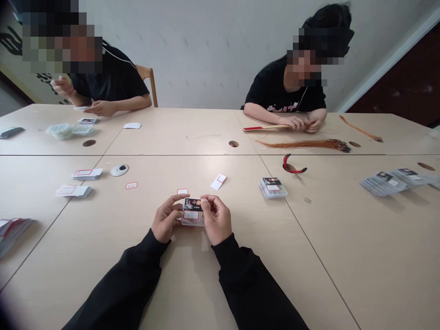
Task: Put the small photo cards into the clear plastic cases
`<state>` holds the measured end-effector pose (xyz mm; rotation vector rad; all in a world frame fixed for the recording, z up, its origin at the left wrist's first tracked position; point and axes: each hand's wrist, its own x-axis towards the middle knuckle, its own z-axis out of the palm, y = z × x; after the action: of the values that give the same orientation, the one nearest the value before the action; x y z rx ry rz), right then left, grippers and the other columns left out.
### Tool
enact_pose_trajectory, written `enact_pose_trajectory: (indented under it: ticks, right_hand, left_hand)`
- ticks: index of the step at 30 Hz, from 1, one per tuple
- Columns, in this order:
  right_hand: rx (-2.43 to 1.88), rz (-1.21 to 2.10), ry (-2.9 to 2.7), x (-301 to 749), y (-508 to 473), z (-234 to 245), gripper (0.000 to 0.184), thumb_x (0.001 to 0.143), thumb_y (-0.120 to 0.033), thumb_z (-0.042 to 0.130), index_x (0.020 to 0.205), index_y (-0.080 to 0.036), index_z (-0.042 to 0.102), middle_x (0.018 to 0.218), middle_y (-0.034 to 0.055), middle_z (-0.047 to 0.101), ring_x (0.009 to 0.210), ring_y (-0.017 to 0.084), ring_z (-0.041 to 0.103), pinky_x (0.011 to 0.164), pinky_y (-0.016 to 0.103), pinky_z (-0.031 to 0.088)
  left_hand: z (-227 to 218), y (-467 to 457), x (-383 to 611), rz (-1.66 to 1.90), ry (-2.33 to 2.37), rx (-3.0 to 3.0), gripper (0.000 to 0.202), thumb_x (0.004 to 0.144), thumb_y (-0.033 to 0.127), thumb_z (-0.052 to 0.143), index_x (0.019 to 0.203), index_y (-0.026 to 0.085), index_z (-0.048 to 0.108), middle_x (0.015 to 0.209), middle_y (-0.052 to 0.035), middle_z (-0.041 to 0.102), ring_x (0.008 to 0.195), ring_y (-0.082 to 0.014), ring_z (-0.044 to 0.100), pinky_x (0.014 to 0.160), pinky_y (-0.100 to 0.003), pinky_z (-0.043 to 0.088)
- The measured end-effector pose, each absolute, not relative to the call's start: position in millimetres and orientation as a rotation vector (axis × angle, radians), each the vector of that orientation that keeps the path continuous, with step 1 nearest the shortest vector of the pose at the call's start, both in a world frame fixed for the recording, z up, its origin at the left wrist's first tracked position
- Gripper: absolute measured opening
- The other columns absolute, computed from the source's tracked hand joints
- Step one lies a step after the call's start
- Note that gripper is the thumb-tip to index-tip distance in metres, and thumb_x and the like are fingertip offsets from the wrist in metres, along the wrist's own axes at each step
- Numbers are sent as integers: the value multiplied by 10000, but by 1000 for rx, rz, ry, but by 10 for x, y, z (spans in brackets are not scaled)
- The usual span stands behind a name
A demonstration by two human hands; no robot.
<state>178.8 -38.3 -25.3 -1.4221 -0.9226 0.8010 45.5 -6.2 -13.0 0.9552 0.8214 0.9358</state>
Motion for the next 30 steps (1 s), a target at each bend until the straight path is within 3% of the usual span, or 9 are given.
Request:
enact_pose_trajectory:
  ticks: [11, 21, 30]
  right_hand:
    - [-1412, 814, -908, 1786, -382, -211, 367, 795, -507, 570, 912, -166, 643, 852, 58, 691, 793, 202, 640, 715, 311, 522]
    - [-1394, 881, -990, 1797, -386, -272, 368, 797, -417, 587, 1052, -152, 610, 921, 79, 695, 817, 201, 636, 734, 325, 506]
    - [-1393, 862, -1022, 1795, -376, -275, 338, 799, -404, 585, 1025, -154, 612, 916, 84, 694, 809, 204, 635, 721, 322, 507]
  left_hand:
    - [-151, -50, 460, 965, 839, 954, 508, 622, 184, 598, 1126, 150, 540, 663, 25, 585, 612, -147, 599, 508, -285, 569]
    - [-193, -13, 428, 1061, 851, 879, 602, 607, 183, 625, 1191, 173, 475, 779, -11, 659, 723, -182, 654, 619, -351, 600]
    - [-177, -23, 437, 1061, 845, 910, 633, 592, 160, 643, 1197, 158, 458, 815, -28, 666, 731, -180, 653, 620, -344, 602]
